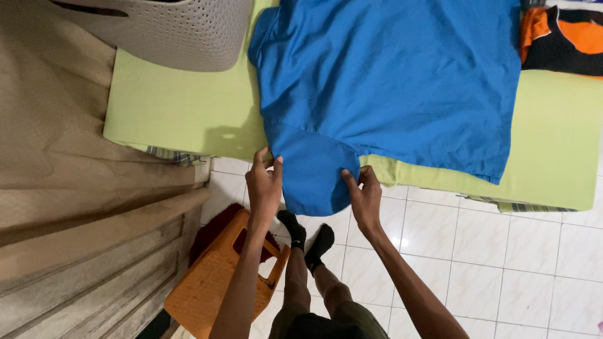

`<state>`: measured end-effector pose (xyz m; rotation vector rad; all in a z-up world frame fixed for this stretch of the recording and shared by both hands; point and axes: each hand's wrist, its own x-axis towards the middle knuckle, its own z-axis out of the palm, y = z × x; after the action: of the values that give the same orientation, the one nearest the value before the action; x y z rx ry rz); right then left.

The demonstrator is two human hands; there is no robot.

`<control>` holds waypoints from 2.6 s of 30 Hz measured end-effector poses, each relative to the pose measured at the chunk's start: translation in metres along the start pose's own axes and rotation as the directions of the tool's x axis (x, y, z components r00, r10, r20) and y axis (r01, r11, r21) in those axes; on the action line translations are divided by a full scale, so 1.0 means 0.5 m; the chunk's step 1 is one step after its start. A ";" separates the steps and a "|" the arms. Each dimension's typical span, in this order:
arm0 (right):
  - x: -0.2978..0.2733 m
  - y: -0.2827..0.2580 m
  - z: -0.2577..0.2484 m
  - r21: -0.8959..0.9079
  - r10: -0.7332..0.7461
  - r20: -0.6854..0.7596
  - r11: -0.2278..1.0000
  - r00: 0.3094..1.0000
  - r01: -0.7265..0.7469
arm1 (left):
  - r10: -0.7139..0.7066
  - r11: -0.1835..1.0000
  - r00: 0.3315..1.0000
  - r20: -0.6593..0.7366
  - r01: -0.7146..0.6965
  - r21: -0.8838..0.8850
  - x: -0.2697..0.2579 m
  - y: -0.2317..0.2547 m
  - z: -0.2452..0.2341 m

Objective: The person folds a blue long-sleeved shirt on a green mat. They smooth the fabric, fold the sleeves inward, and fold the shirt in half before placing it on a stack of folded clothes.

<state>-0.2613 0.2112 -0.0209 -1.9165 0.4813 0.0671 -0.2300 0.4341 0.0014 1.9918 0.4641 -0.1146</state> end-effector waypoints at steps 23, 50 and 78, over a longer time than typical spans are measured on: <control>0.023 0.068 -0.042 -0.491 0.046 0.192 0.870 0.980 0.055 | -0.183 0.944 0.983 -0.027 0.168 -0.285 0.005 -0.125 0.061; 0.131 -0.058 -0.013 -0.706 -0.493 0.167 0.545 0.854 0.453 | -0.088 0.989 0.966 -0.242 0.055 -0.139 0.253 -0.116 0.052; 0.460 -0.234 0.255 -0.407 -0.607 0.233 0.649 0.759 0.643 | 0.446 0.882 0.867 -0.224 -0.382 0.277 0.453 0.084 0.017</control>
<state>0.0142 0.2940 -0.0304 -2.4526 -0.3208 -0.2223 -0.0051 0.4722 -0.0305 2.2994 0.1909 0.4138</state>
